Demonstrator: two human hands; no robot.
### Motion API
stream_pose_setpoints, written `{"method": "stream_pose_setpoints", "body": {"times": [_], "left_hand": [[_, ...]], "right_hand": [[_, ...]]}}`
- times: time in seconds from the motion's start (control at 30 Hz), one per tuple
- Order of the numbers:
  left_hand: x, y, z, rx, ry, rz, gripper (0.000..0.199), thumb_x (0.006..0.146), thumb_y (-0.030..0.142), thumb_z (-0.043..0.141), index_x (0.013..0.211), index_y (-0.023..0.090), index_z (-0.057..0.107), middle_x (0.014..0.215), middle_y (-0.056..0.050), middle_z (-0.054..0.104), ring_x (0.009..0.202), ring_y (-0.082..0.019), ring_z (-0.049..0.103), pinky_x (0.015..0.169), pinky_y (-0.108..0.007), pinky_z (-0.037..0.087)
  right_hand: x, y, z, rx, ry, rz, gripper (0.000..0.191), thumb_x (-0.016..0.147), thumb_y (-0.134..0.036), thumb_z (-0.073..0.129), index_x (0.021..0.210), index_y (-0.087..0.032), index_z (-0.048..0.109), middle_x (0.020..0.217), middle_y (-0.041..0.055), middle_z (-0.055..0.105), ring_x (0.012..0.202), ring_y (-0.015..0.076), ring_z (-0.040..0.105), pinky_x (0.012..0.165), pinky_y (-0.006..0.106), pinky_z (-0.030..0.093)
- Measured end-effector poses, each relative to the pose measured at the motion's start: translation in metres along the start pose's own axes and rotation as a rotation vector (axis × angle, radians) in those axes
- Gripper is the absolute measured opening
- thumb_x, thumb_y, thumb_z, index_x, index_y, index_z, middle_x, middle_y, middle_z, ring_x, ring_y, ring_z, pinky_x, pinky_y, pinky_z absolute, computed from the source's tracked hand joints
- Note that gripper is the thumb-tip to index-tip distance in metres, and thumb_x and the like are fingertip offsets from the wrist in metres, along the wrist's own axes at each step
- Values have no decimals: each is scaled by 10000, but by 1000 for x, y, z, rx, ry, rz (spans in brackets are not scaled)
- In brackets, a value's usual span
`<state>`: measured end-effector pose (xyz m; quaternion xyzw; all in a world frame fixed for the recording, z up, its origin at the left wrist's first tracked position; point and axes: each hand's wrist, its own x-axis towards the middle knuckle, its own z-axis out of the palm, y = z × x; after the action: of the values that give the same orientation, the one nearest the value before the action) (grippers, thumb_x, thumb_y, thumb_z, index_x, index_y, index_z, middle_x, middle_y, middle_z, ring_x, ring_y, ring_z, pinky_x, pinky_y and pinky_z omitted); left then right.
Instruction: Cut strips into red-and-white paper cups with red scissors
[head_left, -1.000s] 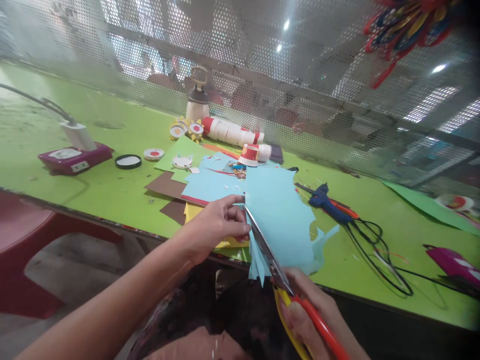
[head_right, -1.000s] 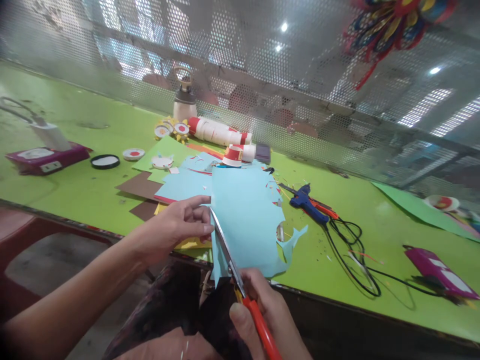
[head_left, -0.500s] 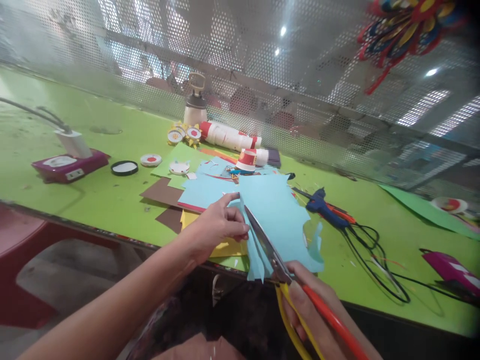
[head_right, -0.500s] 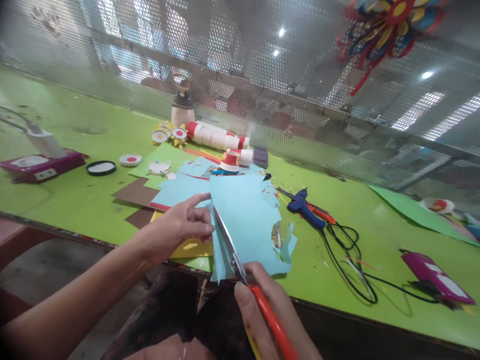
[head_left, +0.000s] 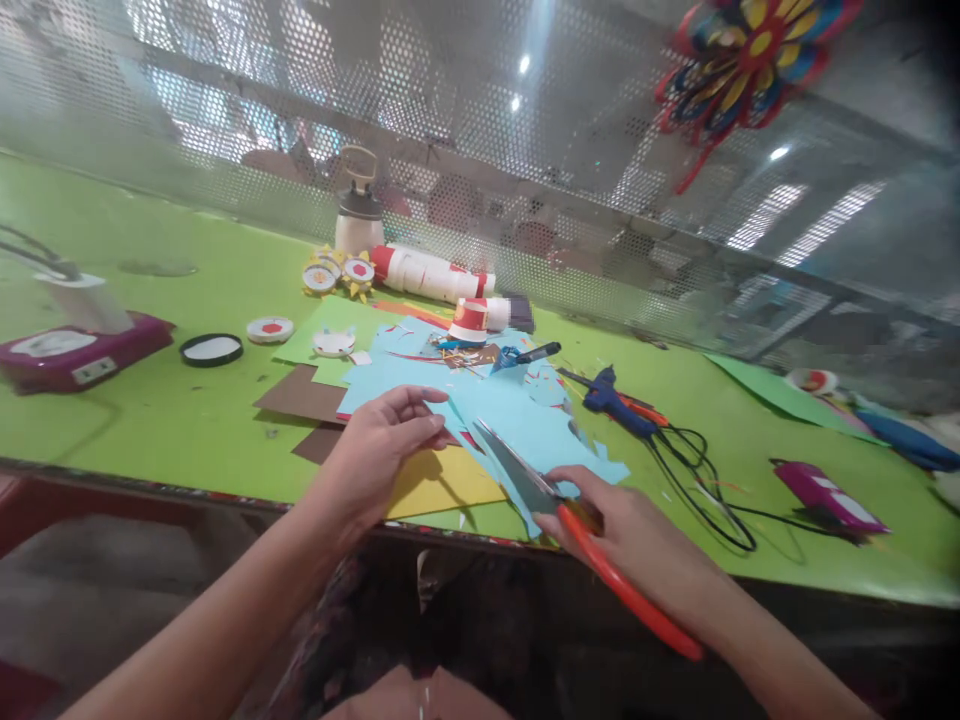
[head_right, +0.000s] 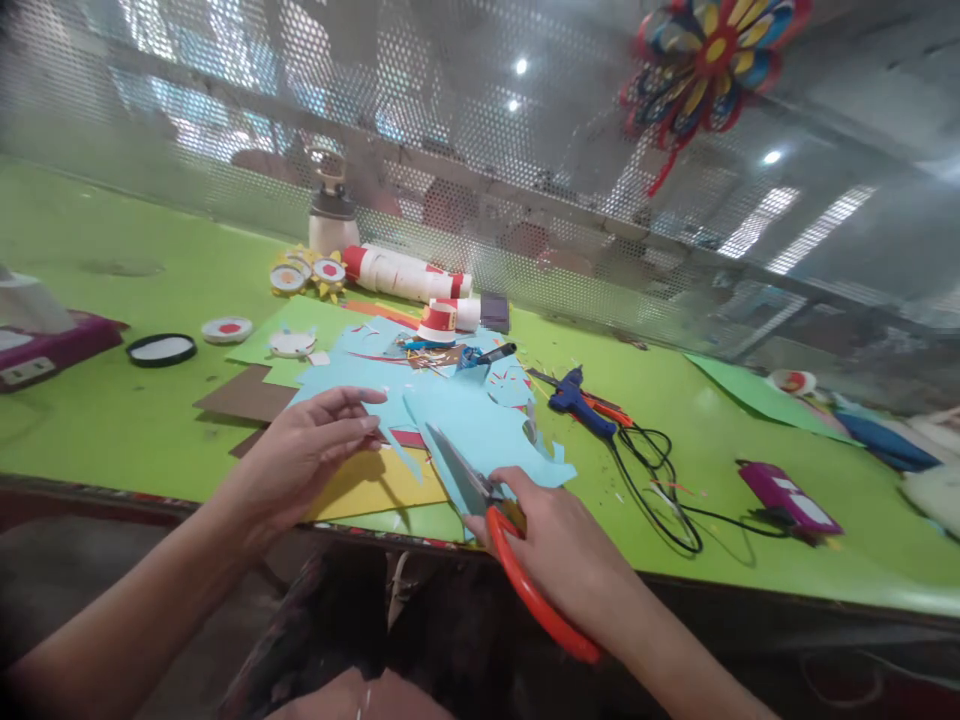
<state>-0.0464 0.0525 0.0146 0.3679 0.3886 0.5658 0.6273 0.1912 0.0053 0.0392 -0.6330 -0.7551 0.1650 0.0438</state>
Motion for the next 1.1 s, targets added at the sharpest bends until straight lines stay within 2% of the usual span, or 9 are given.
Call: {"method": "stream_pose_setpoints", "body": {"times": [0.07,0.13,0.27,0.47,0.57,0.63,0.8,1.0,1.1], "left_hand": [[-1,0,-3,-2,-16,-6,369,629,196,745,963,114,612,621,43,564,610,-94,566,647,-227,458],[-2,0,-4,11,-32,-16,355,622,200,750,939,117,614,618,45,560,606,-91,557,653,-229,462],[-2,3,-2,84,-85,-25,280,627,213,749,854,128,608,595,49,548,588,-90,552,642,-233,452],[6,7,5,132,-247,-33,210,648,204,742,781,133,596,629,29,574,603,-106,589,659,-258,463],[21,16,5,161,-252,-32,187,652,196,728,765,137,591,655,10,596,631,-127,618,676,-283,472],[35,25,5,189,-238,21,170,647,182,720,748,133,592,650,0,600,636,-134,623,662,-280,467],[67,40,9,217,-219,105,141,646,147,696,744,122,597,629,-24,616,637,-143,625,695,-306,477],[75,39,29,359,-345,39,121,648,146,691,736,136,609,626,-37,634,638,-149,627,677,-306,480],[80,40,39,472,-382,49,118,642,168,683,744,152,625,636,-39,654,647,-158,632,690,-314,480]], "right_hand": [[5,4,5,-174,65,-23,431,877,-487,506,1193,-202,566,858,102,684,774,274,635,666,342,448],[12,11,9,-282,111,-100,406,897,-418,485,1212,-173,559,954,142,679,868,310,639,733,383,459],[28,36,9,-341,153,-259,372,908,-288,462,1245,-155,547,1037,155,630,930,280,617,801,378,467],[38,60,-7,-340,101,-378,385,905,-289,489,1275,-203,549,1025,125,599,928,249,588,801,357,475],[35,60,-12,-346,93,-410,399,890,-259,506,1284,-229,561,987,114,604,912,246,582,800,358,472],[35,59,-15,-347,90,-435,395,879,-212,509,1266,-235,584,970,111,603,900,243,577,791,359,472],[42,58,-19,-344,123,-522,379,849,-149,548,1204,-255,626,1048,103,584,989,247,540,849,381,452],[43,52,-30,-260,103,-501,321,848,-208,601,1165,-221,649,1058,98,623,1020,241,556,881,370,453],[55,44,-38,-191,194,-448,299,882,-271,571,1155,-185,657,1086,110,653,1032,227,578,917,359,442]]}}
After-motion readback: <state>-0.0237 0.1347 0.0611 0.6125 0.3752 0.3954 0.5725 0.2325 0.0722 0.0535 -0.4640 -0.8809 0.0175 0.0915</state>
